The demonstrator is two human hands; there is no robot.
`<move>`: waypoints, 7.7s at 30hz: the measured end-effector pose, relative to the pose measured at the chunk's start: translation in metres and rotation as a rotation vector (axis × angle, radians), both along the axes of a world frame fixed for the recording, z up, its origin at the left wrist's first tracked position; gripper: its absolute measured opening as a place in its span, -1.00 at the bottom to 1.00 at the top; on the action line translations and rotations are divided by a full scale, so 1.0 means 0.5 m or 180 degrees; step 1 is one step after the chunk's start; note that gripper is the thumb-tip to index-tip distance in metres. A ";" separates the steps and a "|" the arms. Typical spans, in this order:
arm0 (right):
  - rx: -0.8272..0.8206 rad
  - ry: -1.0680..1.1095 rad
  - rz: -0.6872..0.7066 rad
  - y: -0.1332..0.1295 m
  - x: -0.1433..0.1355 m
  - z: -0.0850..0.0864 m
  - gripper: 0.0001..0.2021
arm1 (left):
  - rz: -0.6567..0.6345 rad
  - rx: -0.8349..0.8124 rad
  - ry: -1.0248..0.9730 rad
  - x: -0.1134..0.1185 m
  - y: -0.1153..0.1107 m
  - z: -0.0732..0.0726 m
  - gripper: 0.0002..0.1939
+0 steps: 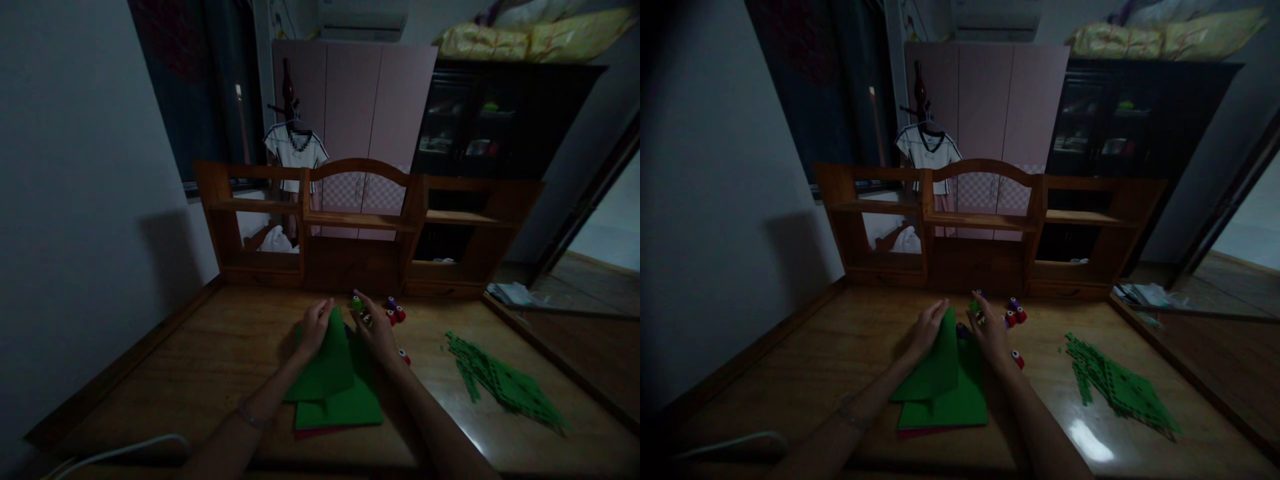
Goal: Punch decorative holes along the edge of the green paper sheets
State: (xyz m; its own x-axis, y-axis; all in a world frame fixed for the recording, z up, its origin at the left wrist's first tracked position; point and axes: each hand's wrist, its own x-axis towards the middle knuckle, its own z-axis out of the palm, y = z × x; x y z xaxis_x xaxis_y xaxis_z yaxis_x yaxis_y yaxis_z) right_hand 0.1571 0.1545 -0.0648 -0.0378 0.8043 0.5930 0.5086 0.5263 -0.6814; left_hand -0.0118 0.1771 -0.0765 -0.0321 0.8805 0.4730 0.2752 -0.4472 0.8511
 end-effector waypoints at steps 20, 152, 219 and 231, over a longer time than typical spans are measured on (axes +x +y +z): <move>0.0300 -0.1717 -0.0462 0.034 0.018 -0.047 -0.83 | 0.0502 0.0635 0.0992 0.011 -0.003 0.001 -0.65; -0.2135 0.1577 0.1624 -0.016 -0.014 0.003 -0.59 | 0.0612 0.1495 0.1723 0.001 -0.018 0.027 -0.78; -0.2253 0.1255 0.1546 -0.005 -0.011 -0.003 -0.61 | 0.0557 0.1447 0.1737 0.002 -0.013 0.018 -0.78; -0.2342 0.1286 0.1598 -0.005 -0.011 -0.002 -0.59 | 0.0541 0.1364 0.1570 0.003 -0.015 0.022 -0.74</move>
